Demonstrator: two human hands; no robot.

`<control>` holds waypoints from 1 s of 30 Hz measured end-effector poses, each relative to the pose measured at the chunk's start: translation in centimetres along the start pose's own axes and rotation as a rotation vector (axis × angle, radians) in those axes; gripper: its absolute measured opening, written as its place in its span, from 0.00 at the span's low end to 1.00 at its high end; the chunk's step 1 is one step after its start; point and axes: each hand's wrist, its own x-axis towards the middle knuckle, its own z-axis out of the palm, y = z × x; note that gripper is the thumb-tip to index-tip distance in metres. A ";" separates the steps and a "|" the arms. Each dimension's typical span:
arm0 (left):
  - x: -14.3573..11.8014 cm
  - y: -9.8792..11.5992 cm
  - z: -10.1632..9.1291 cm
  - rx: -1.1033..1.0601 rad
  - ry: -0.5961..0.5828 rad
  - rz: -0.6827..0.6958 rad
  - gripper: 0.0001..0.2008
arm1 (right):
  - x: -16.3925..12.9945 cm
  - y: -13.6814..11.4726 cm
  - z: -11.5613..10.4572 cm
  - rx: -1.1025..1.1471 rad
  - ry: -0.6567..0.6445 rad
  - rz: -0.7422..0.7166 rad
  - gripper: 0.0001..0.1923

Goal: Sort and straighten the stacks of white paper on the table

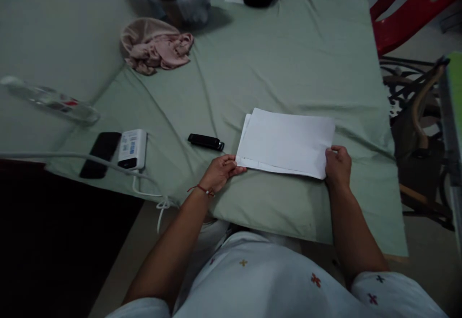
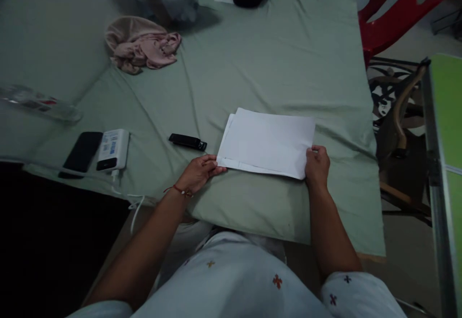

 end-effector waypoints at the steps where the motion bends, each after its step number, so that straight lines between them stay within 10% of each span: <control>1: -0.1 0.0 0.0 -0.006 -0.002 0.002 0.10 | 0.0 0.0 0.0 -0.001 -0.009 0.005 0.10; 19: -0.1 -0.1 -0.1 -0.006 -0.051 0.030 0.15 | 0.2 -1.9 -1.4 -0.117 -0.198 -0.162 0.14; 30: -0.3 0.0 0.3 -0.013 -0.037 0.033 0.16 | 0.2 -0.4 -1.4 0.136 -0.273 -0.002 0.15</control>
